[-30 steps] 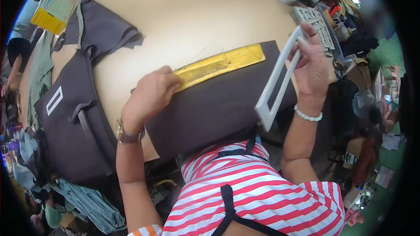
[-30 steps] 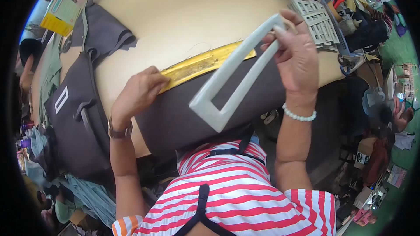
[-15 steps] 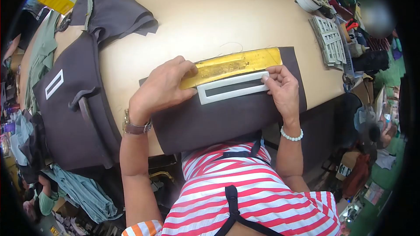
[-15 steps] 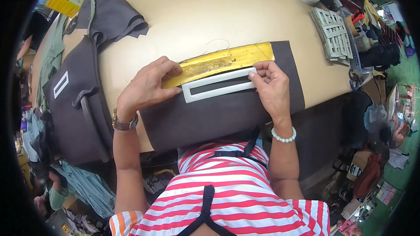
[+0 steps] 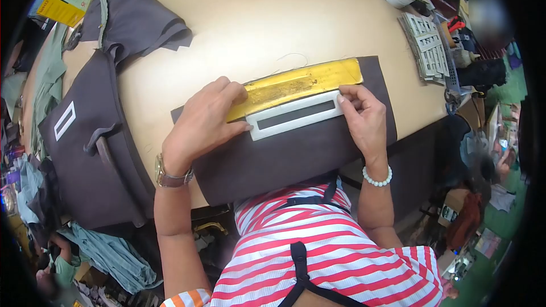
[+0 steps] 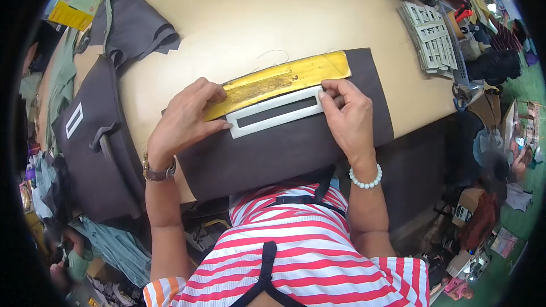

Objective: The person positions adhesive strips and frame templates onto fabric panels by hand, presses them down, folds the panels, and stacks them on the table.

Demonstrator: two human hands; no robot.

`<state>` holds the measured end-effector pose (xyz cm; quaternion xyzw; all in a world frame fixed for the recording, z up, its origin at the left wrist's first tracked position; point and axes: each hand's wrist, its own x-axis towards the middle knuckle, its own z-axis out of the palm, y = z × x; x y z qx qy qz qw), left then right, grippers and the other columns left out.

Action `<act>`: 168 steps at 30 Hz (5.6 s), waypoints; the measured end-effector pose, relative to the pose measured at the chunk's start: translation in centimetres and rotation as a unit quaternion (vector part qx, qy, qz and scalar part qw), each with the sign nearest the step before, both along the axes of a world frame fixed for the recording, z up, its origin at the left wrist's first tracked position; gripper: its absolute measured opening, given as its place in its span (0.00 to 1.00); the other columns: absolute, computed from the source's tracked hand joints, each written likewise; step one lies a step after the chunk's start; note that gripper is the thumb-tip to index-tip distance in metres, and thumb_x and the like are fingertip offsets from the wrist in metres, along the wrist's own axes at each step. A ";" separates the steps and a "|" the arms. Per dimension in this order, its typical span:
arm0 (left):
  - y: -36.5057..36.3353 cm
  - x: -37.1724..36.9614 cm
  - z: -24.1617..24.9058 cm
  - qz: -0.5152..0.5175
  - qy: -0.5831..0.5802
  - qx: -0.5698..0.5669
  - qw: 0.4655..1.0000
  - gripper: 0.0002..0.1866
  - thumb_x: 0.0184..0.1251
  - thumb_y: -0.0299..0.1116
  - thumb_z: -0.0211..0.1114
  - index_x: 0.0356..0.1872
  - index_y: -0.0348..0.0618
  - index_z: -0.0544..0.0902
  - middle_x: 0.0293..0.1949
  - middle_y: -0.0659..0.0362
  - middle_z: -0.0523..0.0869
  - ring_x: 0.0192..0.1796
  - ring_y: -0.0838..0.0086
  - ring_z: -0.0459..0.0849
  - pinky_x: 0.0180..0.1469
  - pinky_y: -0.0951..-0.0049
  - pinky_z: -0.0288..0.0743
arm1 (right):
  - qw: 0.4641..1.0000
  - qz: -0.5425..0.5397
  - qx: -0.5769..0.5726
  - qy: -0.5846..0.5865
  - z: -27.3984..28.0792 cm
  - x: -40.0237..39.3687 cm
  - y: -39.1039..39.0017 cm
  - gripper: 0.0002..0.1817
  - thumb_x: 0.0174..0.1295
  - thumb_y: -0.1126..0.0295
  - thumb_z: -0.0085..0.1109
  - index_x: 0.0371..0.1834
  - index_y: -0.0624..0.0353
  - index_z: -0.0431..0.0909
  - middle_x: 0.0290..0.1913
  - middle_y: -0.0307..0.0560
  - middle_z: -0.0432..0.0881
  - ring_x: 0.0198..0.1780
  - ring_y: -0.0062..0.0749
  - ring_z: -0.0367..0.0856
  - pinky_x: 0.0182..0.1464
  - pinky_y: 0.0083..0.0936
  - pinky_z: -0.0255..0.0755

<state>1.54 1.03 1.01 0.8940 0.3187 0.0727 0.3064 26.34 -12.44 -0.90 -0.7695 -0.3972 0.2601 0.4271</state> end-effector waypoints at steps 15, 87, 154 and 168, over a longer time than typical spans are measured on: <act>-0.1 -0.1 0.0 0.002 -0.013 -0.006 1.000 0.23 0.44 0.31 0.76 0.42 0.39 0.77 0.38 0.53 0.79 0.43 0.59 0.80 0.46 0.64 0.74 | 1.000 -0.024 0.013 0.006 -0.5 0.1 -0.1 0.19 0.54 0.79 0.63 0.51 0.70 0.76 0.26 0.40 0.81 0.27 0.16 0.73 0.34 0.17 0.70; -13.5 -3.1 -4.5 0.249 -0.050 0.213 0.944 0.16 0.60 0.24 0.60 0.50 0.39 0.82 0.54 0.54 0.80 0.63 0.55 0.73 0.66 0.41 0.56 | 0.848 0.332 0.138 -0.389 -1.7 0.6 3.7 0.12 0.61 0.60 0.60 0.44 0.52 0.82 0.58 0.47 0.76 0.62 0.43 0.72 0.63 0.58 0.57; 15.9 -43.9 -1.4 0.589 0.298 0.315 0.682 0.28 0.61 0.30 0.57 0.65 0.43 0.68 0.70 0.49 0.64 0.71 0.50 0.61 0.65 0.41 0.62 | 0.891 0.413 0.139 0.125 -1.5 -29.7 24.1 0.32 0.49 0.77 0.54 0.62 0.74 0.68 0.58 0.59 0.74 0.58 0.44 0.76 0.61 0.27 0.67; 13.7 -32.8 -4.7 0.502 0.125 0.266 0.814 0.35 0.65 0.62 0.49 0.66 0.51 0.71 0.71 0.45 0.62 0.74 0.46 0.52 0.68 0.30 0.38 | 0.825 0.540 0.121 0.113 -0.7 -26.9 18.9 0.43 0.52 0.74 0.58 0.74 0.58 0.51 0.54 0.62 0.78 0.48 0.35 0.80 0.57 0.32 0.72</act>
